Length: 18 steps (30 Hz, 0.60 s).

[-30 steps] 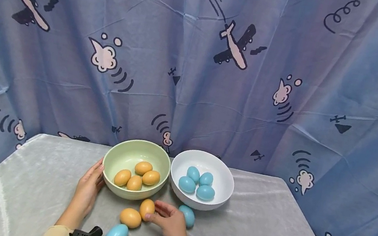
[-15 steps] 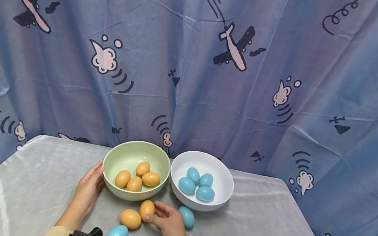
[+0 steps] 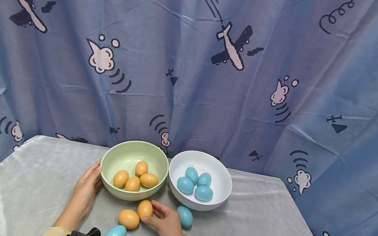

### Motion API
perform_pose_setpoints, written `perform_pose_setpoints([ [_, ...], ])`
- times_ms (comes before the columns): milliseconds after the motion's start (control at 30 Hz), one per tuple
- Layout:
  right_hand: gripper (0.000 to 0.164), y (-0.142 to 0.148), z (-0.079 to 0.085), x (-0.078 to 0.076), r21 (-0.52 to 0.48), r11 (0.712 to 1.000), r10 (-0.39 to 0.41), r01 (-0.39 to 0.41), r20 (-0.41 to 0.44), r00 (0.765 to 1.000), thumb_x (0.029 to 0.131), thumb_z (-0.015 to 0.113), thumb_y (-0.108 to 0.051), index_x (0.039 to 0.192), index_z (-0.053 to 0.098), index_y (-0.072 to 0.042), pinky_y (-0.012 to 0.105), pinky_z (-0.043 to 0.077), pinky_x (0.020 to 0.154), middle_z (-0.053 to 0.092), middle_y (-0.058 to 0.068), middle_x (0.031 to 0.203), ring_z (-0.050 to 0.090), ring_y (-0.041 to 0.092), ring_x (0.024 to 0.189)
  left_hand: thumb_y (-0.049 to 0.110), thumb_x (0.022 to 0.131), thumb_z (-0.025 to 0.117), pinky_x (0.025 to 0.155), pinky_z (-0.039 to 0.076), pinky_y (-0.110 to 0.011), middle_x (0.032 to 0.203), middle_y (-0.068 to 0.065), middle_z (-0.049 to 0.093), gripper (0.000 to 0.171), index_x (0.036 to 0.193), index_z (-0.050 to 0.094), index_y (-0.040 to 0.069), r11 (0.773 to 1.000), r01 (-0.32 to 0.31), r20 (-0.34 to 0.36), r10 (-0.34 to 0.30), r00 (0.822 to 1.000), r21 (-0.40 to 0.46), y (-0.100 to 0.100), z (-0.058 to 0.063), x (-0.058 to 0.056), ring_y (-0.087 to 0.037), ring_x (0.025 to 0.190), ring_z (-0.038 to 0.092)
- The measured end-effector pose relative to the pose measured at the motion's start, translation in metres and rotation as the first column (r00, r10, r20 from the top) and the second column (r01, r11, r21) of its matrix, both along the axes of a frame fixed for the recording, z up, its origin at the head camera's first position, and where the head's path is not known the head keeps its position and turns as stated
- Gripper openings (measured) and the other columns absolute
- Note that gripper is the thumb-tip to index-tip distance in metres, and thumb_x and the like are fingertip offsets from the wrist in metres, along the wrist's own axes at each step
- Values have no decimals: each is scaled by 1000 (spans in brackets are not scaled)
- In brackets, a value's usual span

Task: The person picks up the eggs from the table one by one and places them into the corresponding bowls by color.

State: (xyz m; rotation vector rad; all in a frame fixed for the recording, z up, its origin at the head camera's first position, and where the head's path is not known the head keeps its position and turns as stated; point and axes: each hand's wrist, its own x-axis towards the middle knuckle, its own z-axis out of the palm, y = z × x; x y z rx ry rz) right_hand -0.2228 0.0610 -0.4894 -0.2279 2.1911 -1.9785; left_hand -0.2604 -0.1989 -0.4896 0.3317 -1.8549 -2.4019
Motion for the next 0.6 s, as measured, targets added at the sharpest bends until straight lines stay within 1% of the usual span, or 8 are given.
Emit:
perform_pose_setpoints([
  [200,56,0,0,0,5,1000,3,-3,9,1000,79,79,1,130,58,11,33,57,97,62,25,132,58,39,126,47,105,40,127,21,-40,168,-1,17,66,160,18,17,1000,3,0,-3,1000,-5,0,0,1,-20,154,20],
  [467,59,-1,5,3,-19,1000,16,-15,38,999,76,78,6,131,58,10,33,57,97,61,25,134,58,38,127,45,106,41,127,21,-40,167,-1,18,65,160,20,16,1000,0,-9,0,1000,-3,1,1,1,-20,154,21],
  [600,58,-2,5,3,-7,1000,16,-16,37,999,76,76,7,131,58,10,35,56,99,61,25,134,58,38,127,46,106,41,127,21,-40,167,-1,18,65,160,20,16,1000,-1,-5,1,1000,-2,0,1,1,-21,154,21],
])
